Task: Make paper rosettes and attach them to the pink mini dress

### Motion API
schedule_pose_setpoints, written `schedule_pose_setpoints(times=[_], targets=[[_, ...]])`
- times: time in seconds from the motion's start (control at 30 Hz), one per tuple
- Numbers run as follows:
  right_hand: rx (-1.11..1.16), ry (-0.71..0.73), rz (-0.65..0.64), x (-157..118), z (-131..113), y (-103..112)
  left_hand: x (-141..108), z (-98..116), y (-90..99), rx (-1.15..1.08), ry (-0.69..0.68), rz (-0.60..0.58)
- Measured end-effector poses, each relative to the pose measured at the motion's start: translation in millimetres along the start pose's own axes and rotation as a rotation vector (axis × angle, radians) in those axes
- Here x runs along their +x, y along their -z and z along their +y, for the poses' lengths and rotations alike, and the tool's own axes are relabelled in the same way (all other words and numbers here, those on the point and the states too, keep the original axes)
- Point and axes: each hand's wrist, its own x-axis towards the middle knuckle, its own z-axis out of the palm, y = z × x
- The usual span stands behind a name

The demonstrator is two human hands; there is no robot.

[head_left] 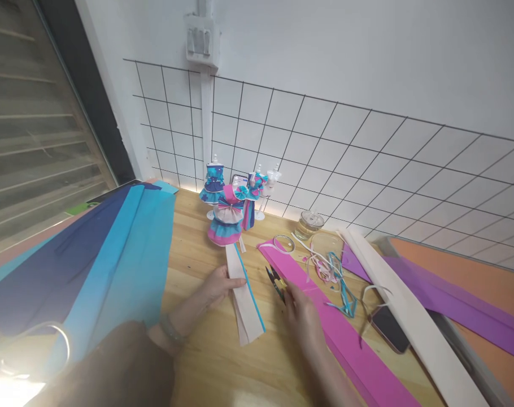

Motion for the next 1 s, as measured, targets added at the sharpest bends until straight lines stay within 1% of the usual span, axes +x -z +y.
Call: schedule_pose_setpoints(times=[0.07, 0.17, 0.27, 0.33, 0.4, 0.5, 0.63, 0.83, 1.0], targets=[[0.22, -0.059, 0.017, -2, -8, -2, 0, 0, -0.9, -0.003, -0.012, -0.01], [0.458, -0.158, -0.052, -4, -18, -10, 1, -2, -1.4, -0.01, -0.036, -0.016], [0.542, -0.24, -0.145, -7, -25, -19, 0, -2, -1.9, -0.014, -0.049, -0.025], [0.58, -0.246, -0.187, -9, -27, -26, -1, -2, -2.8, -0.019, -0.053, -0.056], [0.622, -0.224, -0.224, -11, -27, -32, -3, -1, -4.0, -0.029, -0.056, -0.098], [0.635, -0.202, -0.254, -13, -27, -37, -6, -1, -5.9, -0.046, -0.053, -0.151], [0.576, -0.173, -0.245, -13, -29, -38, -8, -2, -7.9, -0.036, -0.055, -0.189], [0.492, -0.129, -0.24, -12, -35, -36, -9, -1, -11.8, -0.024, -0.084, -0.141], [0.43, -0.127, -0.227, -11, -37, -35, -9, 1, -13.8, -0.05, -0.085, -0.094]])
